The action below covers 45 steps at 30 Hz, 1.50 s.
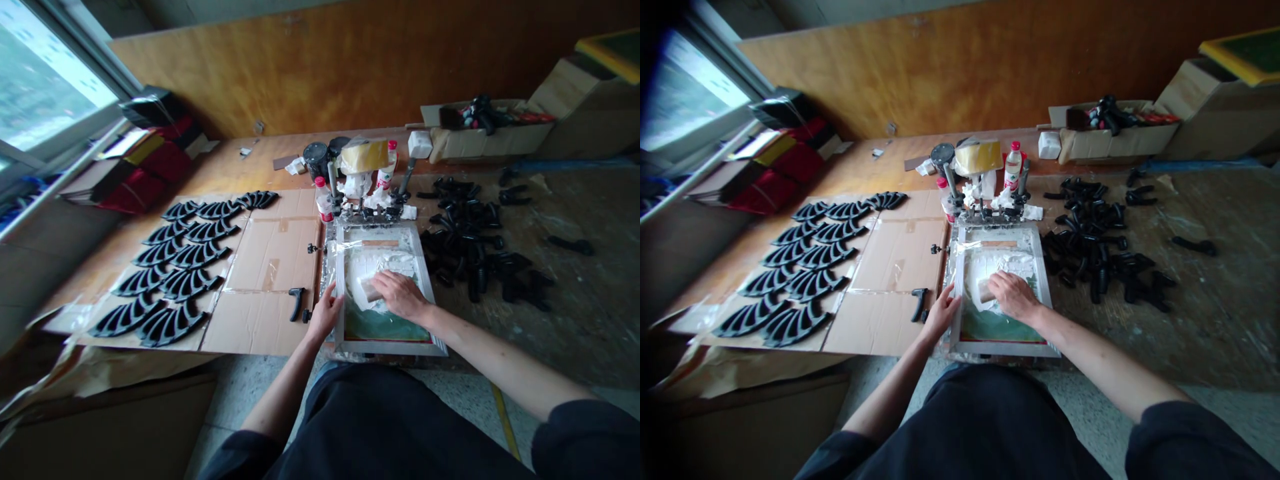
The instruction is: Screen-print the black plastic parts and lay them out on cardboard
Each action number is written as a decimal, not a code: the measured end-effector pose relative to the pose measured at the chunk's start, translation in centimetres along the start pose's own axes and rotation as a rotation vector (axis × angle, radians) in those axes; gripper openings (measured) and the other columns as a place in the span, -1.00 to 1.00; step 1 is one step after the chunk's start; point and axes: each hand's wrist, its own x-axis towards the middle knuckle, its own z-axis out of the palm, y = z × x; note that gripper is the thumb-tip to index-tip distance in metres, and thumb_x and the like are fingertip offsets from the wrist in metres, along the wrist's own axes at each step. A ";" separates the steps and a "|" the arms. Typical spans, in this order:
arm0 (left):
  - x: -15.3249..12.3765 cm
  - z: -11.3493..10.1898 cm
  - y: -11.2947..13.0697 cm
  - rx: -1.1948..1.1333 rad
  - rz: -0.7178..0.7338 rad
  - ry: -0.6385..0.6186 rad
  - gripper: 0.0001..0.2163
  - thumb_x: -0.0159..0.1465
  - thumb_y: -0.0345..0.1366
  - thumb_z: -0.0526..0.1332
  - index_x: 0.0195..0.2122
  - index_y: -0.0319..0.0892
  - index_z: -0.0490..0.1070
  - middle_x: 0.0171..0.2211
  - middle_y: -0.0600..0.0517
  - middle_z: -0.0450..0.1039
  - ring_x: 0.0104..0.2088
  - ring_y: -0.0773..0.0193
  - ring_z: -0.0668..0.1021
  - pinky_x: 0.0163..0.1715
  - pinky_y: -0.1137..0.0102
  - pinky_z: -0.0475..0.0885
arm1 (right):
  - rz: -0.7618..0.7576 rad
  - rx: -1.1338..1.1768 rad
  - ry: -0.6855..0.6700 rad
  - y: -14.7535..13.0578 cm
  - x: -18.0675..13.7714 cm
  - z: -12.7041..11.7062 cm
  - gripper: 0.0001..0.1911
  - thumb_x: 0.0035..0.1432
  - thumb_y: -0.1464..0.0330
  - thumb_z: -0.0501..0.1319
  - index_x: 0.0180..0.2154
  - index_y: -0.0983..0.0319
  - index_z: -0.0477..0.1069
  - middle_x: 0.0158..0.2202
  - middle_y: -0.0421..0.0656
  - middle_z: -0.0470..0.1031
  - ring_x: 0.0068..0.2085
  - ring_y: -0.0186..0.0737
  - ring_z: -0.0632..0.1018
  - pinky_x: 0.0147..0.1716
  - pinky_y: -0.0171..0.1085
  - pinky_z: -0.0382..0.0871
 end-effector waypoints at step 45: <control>-4.3 6.4 5.8 -0.755 -0.345 -0.327 -0.47 0.18 0.18 0.17 -0.06 -0.17 0.33 -0.13 -0.15 0.51 -0.26 0.16 0.60 -0.41 0.34 0.51 | 0.373 0.126 0.164 -3.4 -2.3 4.0 -0.83 0.33 0.38 0.06 -0.34 0.21 0.32 -0.34 -0.07 0.46 -0.24 -0.12 0.44 -0.24 -0.21 0.32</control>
